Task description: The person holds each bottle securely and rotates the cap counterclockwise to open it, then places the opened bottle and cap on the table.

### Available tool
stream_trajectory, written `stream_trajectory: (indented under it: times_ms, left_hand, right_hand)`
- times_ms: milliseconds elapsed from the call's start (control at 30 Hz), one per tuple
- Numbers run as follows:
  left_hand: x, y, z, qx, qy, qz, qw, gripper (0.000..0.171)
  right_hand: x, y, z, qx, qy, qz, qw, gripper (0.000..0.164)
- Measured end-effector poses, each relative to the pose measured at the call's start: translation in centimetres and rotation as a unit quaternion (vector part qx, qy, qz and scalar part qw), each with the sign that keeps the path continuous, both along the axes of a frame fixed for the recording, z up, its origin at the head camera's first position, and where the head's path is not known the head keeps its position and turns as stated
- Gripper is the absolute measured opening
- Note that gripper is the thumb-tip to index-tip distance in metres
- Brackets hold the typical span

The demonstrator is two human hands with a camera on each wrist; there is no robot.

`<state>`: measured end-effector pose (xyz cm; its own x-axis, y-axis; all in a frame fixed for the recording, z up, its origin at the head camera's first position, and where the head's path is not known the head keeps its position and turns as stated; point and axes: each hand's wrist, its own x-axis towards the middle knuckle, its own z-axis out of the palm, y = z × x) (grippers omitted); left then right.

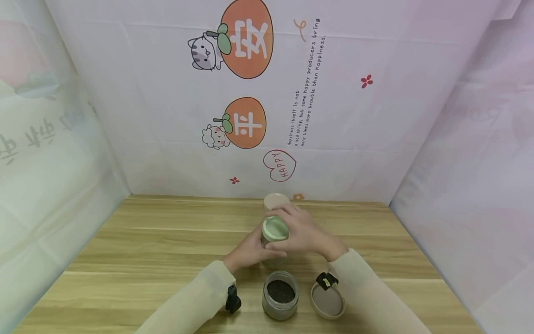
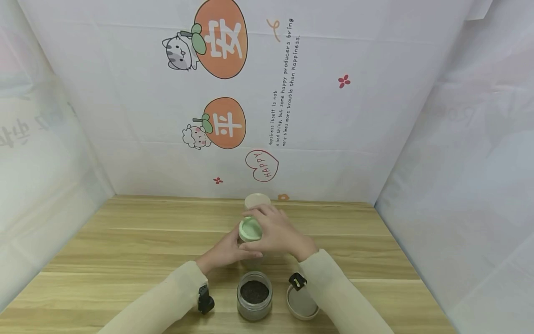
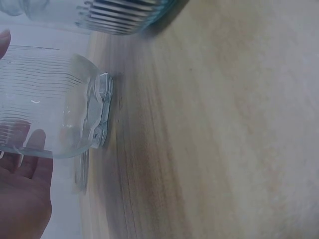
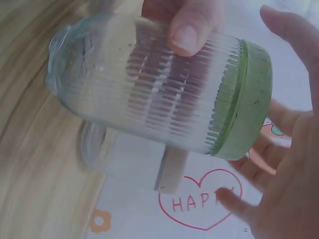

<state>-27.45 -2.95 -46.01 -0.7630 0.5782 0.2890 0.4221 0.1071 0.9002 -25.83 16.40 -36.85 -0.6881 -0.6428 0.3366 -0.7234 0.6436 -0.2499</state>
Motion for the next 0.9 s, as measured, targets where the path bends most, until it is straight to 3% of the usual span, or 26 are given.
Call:
stream_trajectory:
  times_ms: [200, 467, 633, 900]
  left_hand:
    - [-0.27, 0.19, -0.29, 0.014, 0.002, -0.001, 0.9999, 0.096]
    - [-0.23, 0.12, -0.35, 0.001, -0.008, 0.009, 0.9999, 0.092]
    - [-0.14, 0.13, -0.27, 0.002, -0.010, 0.008, 0.9999, 0.089]
    - [-0.18, 0.25, -0.22, 0.021, -0.012, -0.005, 0.9997, 0.091]
  right_hand:
    - [0.54, 0.11, 0.05, 0.032, 0.039, -0.077, 0.996, 0.088]
    - [0.92, 0.06, 0.18, 0.059, 0.022, -0.127, 0.990, 0.091]
    - [1.04, 0.11, 0.20, 0.056, 0.006, -0.126, 0.990, 0.086]
    - [0.71, 0.76, 0.25, 0.032, -0.022, -0.083, 0.996, 0.082]
